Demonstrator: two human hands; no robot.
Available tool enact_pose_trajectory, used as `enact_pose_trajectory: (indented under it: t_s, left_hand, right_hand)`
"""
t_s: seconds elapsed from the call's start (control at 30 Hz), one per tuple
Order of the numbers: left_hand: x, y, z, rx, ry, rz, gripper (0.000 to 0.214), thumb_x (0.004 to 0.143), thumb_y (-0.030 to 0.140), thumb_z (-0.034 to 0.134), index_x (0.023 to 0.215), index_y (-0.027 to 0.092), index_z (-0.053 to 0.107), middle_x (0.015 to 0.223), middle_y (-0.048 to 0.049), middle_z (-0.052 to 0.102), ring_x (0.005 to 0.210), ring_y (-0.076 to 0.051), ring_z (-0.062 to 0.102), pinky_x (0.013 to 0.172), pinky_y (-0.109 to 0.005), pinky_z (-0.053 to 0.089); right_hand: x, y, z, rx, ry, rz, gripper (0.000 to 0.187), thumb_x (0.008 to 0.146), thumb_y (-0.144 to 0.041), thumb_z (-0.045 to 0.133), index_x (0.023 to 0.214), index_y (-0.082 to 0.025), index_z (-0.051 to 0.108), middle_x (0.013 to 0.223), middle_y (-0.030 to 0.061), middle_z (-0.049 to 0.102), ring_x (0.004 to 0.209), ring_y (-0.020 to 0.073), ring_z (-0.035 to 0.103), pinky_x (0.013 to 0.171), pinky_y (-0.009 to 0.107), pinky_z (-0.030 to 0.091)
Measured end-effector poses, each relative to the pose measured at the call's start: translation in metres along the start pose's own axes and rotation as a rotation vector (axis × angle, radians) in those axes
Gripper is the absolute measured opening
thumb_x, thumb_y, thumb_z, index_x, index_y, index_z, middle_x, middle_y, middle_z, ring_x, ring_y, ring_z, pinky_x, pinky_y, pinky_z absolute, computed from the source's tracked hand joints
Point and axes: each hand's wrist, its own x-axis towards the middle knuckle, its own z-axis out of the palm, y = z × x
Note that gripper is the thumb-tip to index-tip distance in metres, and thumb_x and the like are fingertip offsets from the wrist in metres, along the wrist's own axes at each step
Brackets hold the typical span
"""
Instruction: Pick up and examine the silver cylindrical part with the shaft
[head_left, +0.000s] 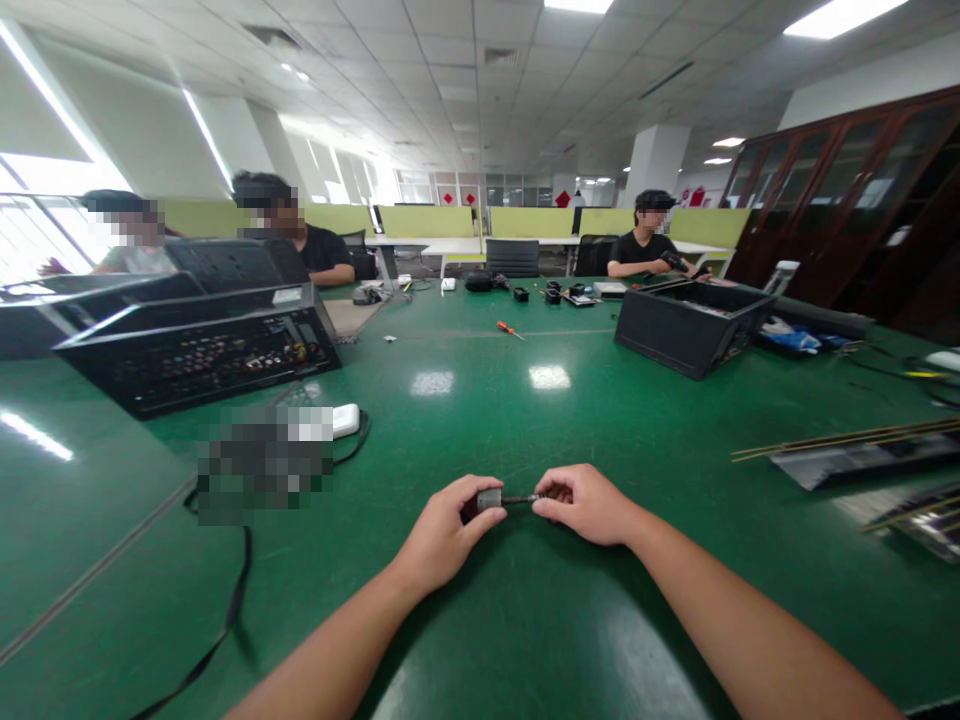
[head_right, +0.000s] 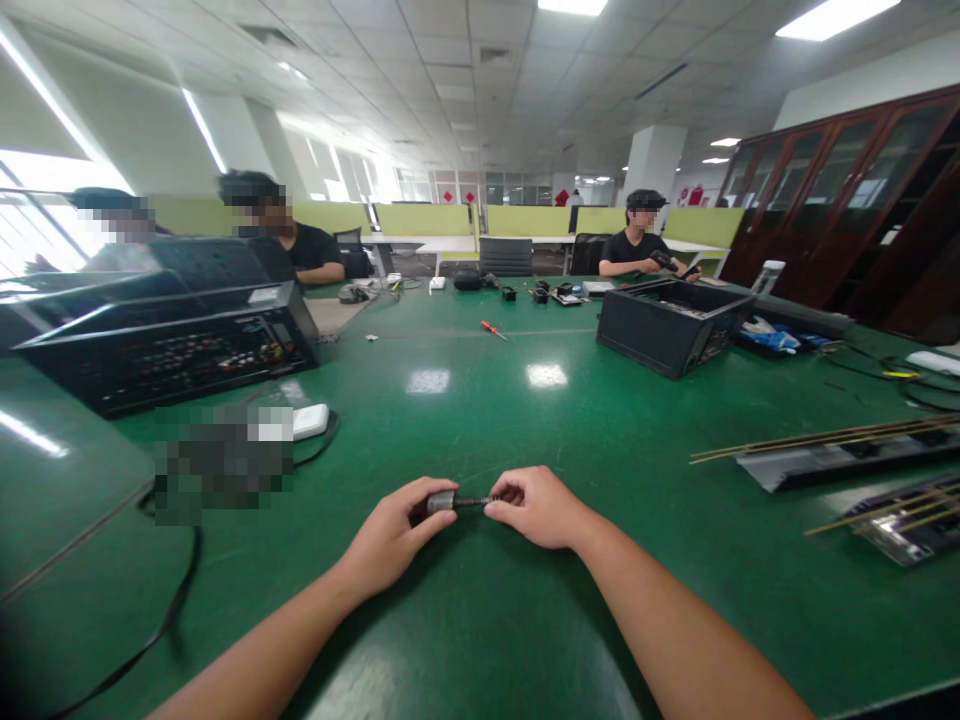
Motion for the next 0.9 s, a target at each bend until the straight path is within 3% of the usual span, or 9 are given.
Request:
enact_pose_trajectory:
  t_s: [0.9]
  left_hand:
    - [0.0007, 0.0001, -0.0014, 0.009, 0.008, -0.004, 0.024, 0.086, 0.032, 0.061, 0.109, 0.025, 0.064, 0.104, -0.0031, 0.067, 0.097, -0.022, 0.061, 0.088, -0.033, 0.046]
  right_hand:
    - [-0.0008, 0.0004, -0.0083, 0.053, -0.034, 0.058, 0.016, 0.081, -0.029, 0.063, 0.088, -0.016, 0.068, 0.068, 0.0013, 0.066, 0.062, 0.0136, 0.060, 0.059, 0.023, 0.045]
